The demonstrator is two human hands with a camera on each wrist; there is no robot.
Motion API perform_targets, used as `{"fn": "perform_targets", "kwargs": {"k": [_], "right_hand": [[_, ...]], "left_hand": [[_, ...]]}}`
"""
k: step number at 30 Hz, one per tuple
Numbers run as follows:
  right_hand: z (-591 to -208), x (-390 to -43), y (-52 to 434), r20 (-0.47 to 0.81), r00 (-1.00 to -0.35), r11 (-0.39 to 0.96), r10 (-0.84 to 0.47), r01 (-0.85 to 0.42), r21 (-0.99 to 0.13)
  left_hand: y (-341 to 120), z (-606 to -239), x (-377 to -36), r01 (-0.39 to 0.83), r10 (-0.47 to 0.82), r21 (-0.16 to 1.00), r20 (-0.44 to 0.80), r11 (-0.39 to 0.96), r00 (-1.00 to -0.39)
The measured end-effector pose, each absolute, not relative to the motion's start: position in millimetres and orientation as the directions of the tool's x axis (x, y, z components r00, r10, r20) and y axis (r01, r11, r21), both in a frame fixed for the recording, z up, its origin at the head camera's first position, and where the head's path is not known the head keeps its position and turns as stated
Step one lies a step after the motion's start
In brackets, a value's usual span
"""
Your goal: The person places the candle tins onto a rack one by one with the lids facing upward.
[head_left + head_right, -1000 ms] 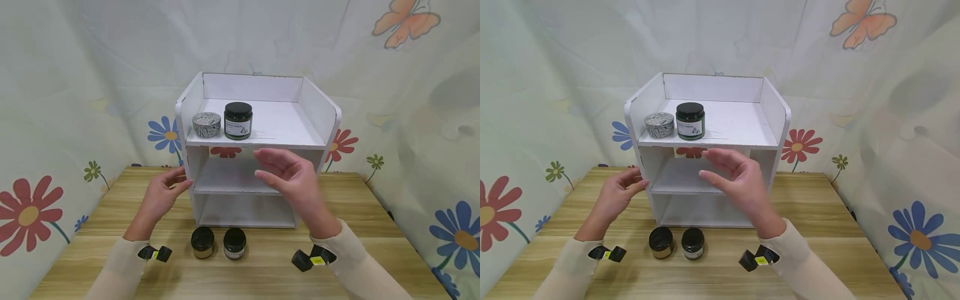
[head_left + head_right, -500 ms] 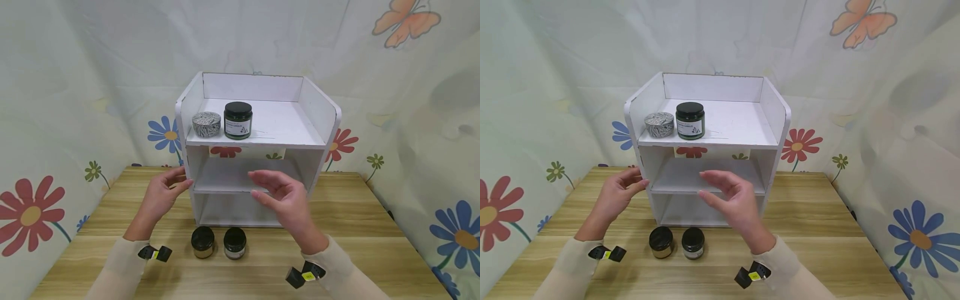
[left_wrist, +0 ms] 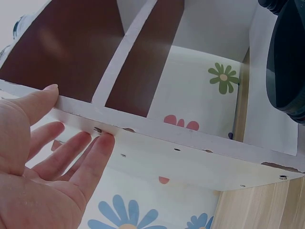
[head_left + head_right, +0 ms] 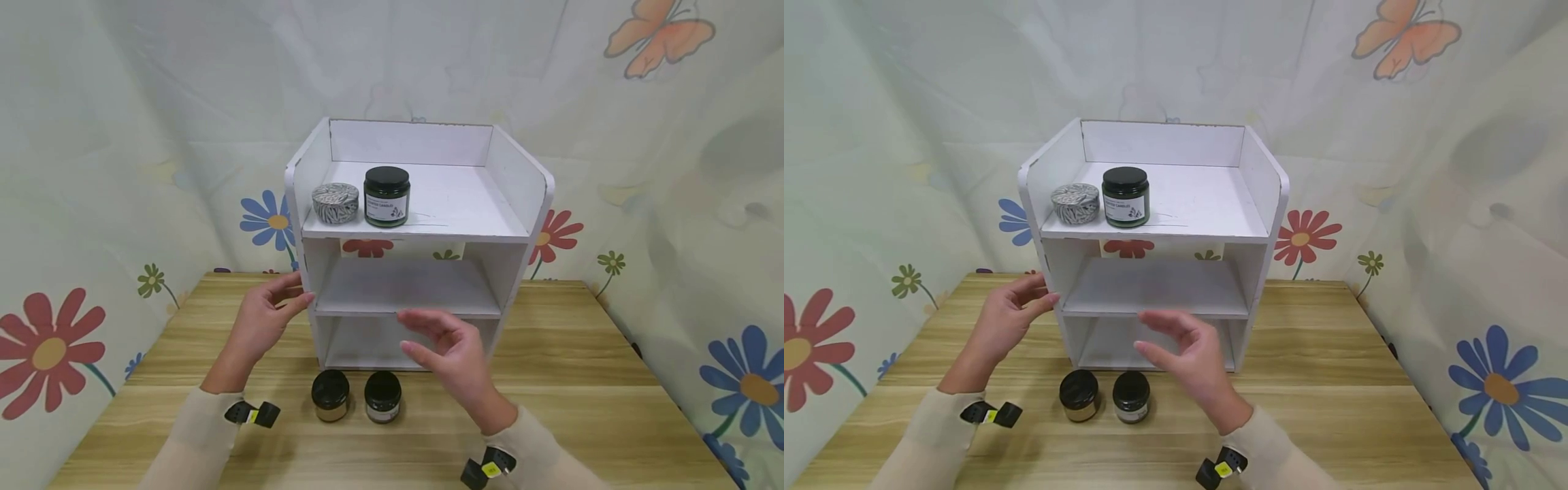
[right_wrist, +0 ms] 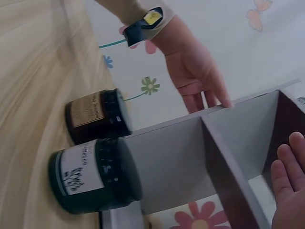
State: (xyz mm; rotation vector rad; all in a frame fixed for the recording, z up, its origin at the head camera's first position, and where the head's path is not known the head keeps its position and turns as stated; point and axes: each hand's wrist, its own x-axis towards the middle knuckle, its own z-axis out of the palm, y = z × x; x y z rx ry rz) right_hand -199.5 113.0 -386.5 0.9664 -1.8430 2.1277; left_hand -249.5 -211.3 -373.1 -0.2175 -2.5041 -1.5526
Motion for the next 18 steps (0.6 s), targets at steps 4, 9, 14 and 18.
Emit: {"fn": "perform_targets", "kwargs": {"k": [4, 9, 14, 18], "right_hand": [[-399, -201, 113, 0.583, -0.758, -0.225, -0.293, -0.538, -0.813], [-411, -202, 114, 0.555, -0.774, -0.198, -0.304, -0.519, -0.832], [-424, -201, 114, 0.499, -0.809, -0.151, -0.311, -0.476, -0.866], [-437, -201, 112, 0.484, -0.814, -0.142, -0.322, -0.464, -0.874]], "left_hand": [[-212, -373, -249, 0.221, 0.024, 0.868, 0.235, 0.444, -0.972], [-212, -373, -249, 0.216, 0.020, 0.870, 0.231, 0.442, -0.973], [-212, -371, -248, 0.216, 0.022, 0.870, 0.230, 0.444, -0.973], [-210, -370, -248, 0.226, 0.025, 0.868, 0.240, 0.442, -0.970]]}}
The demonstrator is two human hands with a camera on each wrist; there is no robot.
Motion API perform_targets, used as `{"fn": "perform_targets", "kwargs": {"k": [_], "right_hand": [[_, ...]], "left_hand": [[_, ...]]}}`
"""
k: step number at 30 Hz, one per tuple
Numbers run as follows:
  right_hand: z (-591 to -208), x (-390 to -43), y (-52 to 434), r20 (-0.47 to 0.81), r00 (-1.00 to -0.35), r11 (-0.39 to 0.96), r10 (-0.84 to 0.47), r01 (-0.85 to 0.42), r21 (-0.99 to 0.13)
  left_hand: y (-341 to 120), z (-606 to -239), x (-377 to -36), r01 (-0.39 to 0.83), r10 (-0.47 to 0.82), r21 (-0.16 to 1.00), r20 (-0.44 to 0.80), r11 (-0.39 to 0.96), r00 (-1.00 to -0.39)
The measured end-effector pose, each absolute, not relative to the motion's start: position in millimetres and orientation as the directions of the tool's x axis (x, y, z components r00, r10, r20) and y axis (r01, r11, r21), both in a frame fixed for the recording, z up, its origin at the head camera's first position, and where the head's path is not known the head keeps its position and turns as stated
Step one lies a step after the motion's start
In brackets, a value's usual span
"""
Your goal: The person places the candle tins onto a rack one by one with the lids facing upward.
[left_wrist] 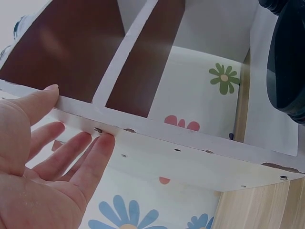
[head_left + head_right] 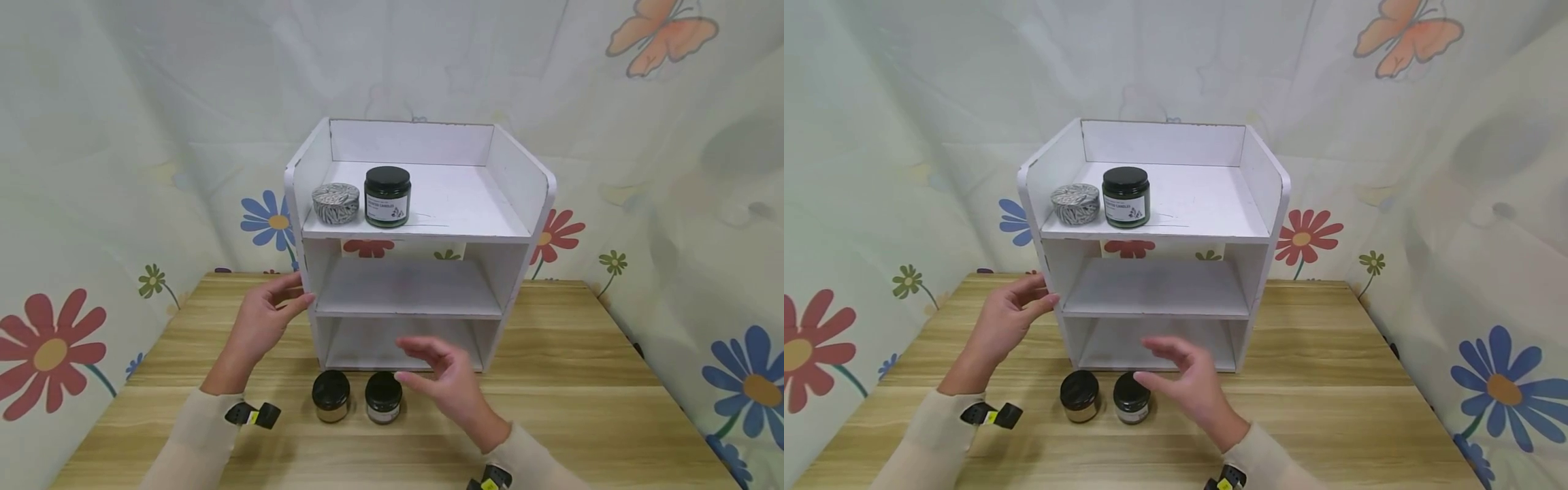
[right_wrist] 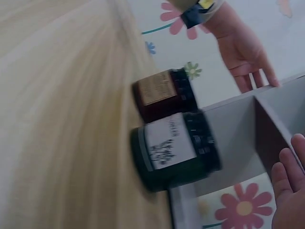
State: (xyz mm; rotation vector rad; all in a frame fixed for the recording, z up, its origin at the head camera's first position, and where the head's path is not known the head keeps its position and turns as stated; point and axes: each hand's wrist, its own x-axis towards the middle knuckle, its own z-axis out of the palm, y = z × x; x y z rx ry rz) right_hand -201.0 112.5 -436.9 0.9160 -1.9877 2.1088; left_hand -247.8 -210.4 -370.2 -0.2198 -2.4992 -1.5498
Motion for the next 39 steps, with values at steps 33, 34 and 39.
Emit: {"fn": "perform_targets", "kwargs": {"k": [33, 34, 39], "right_hand": [[-494, -203, 101, 0.189, -0.908, 0.155, -0.373, -0.261, -0.953], [-495, -203, 101, 0.184, -0.905, 0.149, -0.384, -0.258, -0.955], [-497, -205, 99, 0.176, -0.891, 0.114, -0.418, -0.243, -0.963]], "left_hand": [[-211, -375, -250, 0.221, 0.016, 0.876, 0.237, 0.429, -0.971], [-211, -374, -250, 0.222, 0.017, 0.876, 0.237, 0.429, -0.971], [-211, -374, -250, 0.218, 0.019, 0.874, 0.234, 0.433, -0.972]]}}
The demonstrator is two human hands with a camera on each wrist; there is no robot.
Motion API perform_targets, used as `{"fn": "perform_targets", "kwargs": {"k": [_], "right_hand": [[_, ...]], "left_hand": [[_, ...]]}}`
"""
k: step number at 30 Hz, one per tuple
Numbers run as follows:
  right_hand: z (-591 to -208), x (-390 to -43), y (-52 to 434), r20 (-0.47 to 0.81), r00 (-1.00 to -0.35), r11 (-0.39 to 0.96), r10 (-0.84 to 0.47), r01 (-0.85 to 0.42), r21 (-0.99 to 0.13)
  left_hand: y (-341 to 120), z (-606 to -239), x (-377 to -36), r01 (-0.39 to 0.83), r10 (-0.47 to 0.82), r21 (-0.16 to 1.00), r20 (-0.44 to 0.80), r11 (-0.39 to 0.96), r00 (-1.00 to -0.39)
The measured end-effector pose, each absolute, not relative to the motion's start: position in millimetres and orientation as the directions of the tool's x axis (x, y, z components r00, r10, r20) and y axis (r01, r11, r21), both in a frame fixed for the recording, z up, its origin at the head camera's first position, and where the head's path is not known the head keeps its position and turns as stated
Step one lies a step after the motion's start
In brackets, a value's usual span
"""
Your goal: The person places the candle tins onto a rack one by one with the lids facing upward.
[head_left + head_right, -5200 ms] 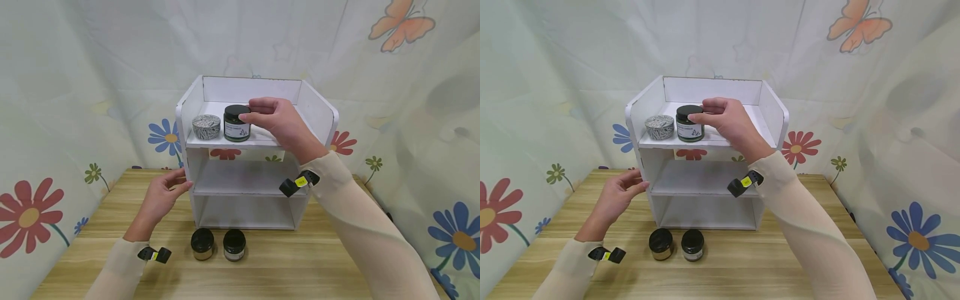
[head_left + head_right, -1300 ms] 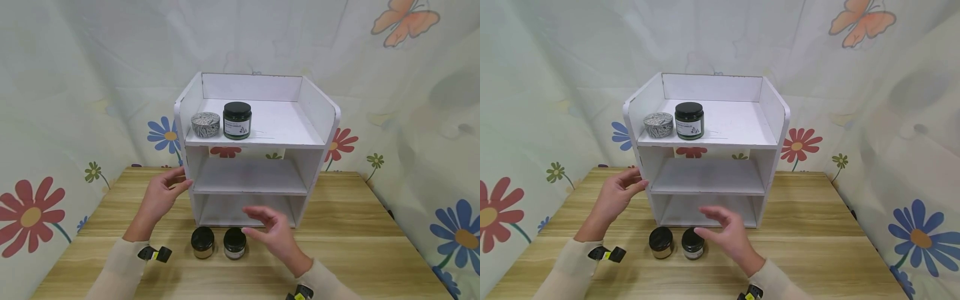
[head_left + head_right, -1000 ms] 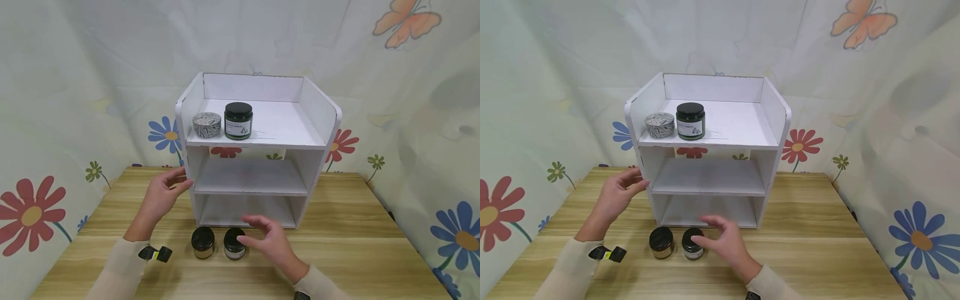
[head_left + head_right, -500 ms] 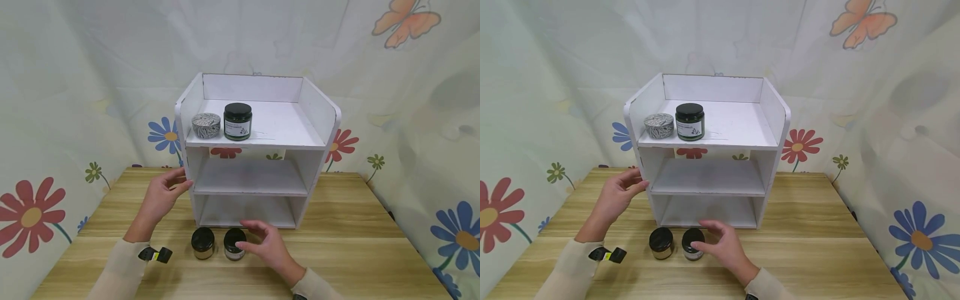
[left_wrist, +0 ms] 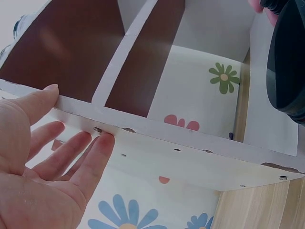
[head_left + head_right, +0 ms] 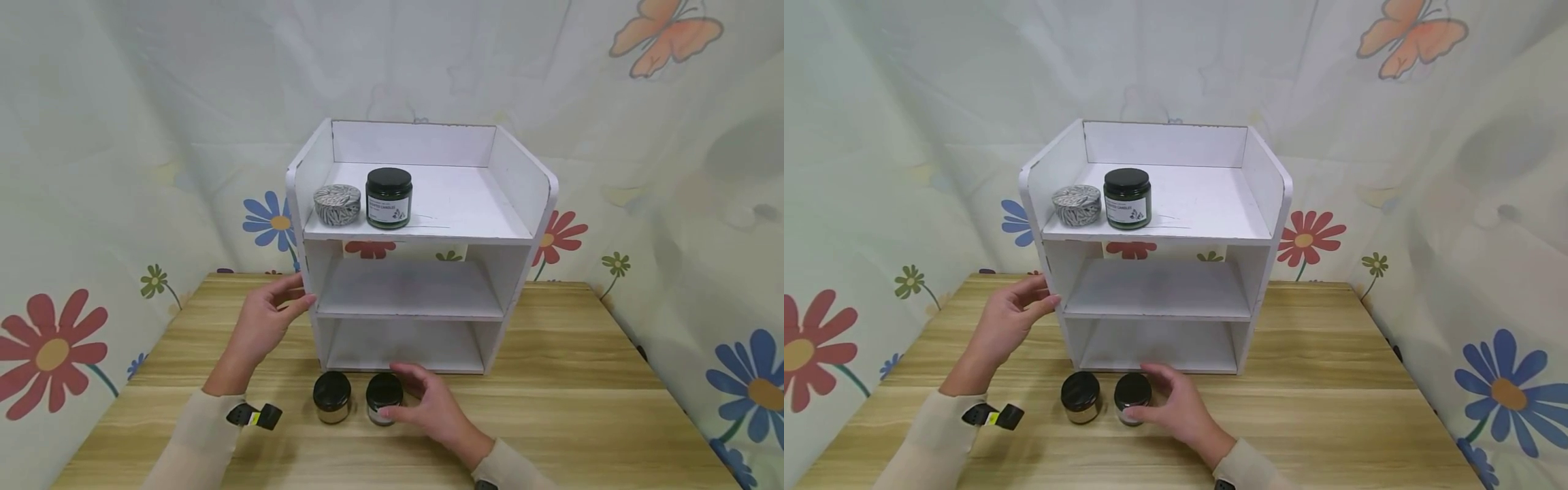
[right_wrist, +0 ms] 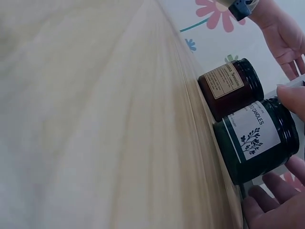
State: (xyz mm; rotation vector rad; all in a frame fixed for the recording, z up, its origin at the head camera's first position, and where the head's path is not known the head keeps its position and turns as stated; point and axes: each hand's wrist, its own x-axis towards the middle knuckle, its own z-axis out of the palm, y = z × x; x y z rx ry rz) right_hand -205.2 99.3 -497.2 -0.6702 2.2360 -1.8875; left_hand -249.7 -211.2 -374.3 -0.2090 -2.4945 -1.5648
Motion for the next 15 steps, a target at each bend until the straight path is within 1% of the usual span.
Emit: {"fn": "perform_targets", "kwargs": {"k": [4, 11, 15], "right_hand": [[-498.3, -207.2, 98.4, 0.175, -0.886, 0.100, -0.429, -0.239, -0.966], [-500.9, -208.0, 94.7, 0.162, -0.870, 0.029, -0.465, -0.198, -0.980], [-501.1, -207.6, 92.5, 0.153, -0.874, 0.035, -0.461, -0.190, -0.981]], "left_hand": [[-210.9, -373.4, -249.3, 0.221, 0.020, 0.875, 0.235, 0.432, -0.972], [-210.9, -374.1, -249.6, 0.211, 0.013, 0.878, 0.227, 0.429, -0.974], [-210.8, -373.5, -249.7, 0.219, 0.015, 0.874, 0.236, 0.433, -0.972]]}}
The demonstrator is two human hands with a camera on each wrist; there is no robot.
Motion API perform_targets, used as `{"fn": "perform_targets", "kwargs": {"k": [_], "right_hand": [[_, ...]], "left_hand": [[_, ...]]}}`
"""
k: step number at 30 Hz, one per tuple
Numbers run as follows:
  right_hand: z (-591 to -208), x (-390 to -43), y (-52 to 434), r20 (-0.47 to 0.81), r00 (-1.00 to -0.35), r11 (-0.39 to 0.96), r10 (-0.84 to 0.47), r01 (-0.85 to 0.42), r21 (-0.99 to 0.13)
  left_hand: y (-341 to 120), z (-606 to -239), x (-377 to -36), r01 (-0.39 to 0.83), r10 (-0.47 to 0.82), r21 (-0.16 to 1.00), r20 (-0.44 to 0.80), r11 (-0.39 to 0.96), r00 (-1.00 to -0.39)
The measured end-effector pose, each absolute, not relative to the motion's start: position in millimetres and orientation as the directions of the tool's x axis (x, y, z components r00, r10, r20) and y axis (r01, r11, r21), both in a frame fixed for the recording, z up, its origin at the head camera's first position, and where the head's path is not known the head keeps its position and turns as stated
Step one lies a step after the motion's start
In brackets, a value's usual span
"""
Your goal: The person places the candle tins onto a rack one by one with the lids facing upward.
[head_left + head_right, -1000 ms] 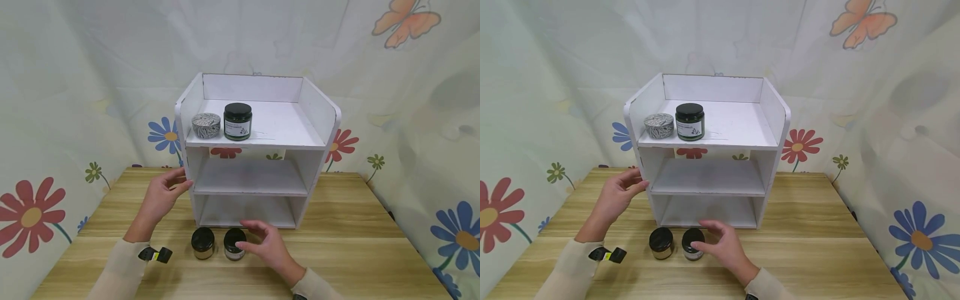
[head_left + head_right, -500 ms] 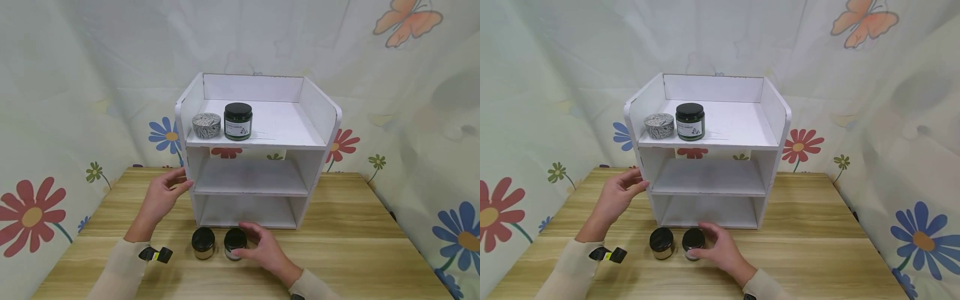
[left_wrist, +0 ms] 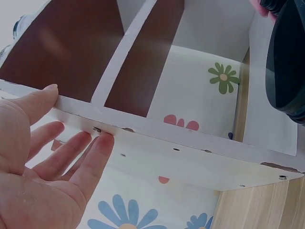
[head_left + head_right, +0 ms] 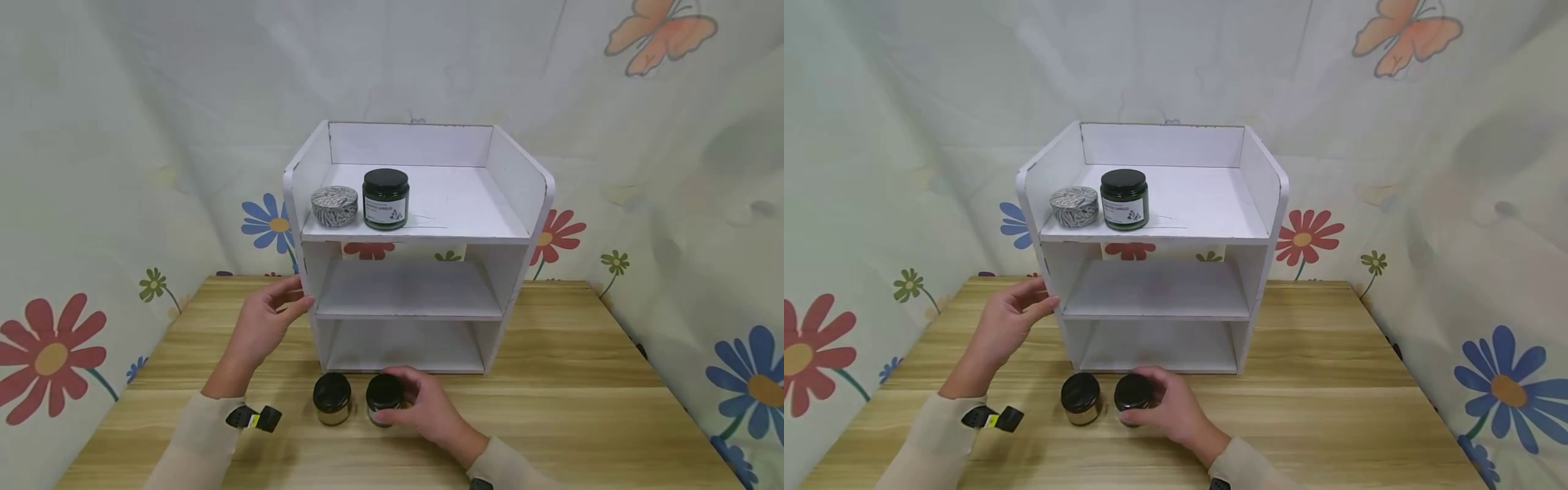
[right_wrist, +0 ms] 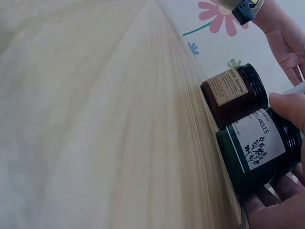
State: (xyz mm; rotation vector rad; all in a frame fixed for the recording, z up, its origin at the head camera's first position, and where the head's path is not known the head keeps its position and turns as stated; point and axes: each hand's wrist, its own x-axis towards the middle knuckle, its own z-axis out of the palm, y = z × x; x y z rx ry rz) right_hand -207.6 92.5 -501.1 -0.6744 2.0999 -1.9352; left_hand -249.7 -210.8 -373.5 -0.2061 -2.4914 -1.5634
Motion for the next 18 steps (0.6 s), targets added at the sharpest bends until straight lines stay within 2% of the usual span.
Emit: {"fn": "perform_targets", "kwargs": {"k": [18], "right_hand": [[-499.1, -207.2, 92.1, 0.119, -0.887, 0.059, -0.447, -0.161, -0.985]], "left_hand": [[-211.2, -375.7, -250.6, 0.232, 0.026, 0.875, 0.244, 0.424, -0.969]]}}
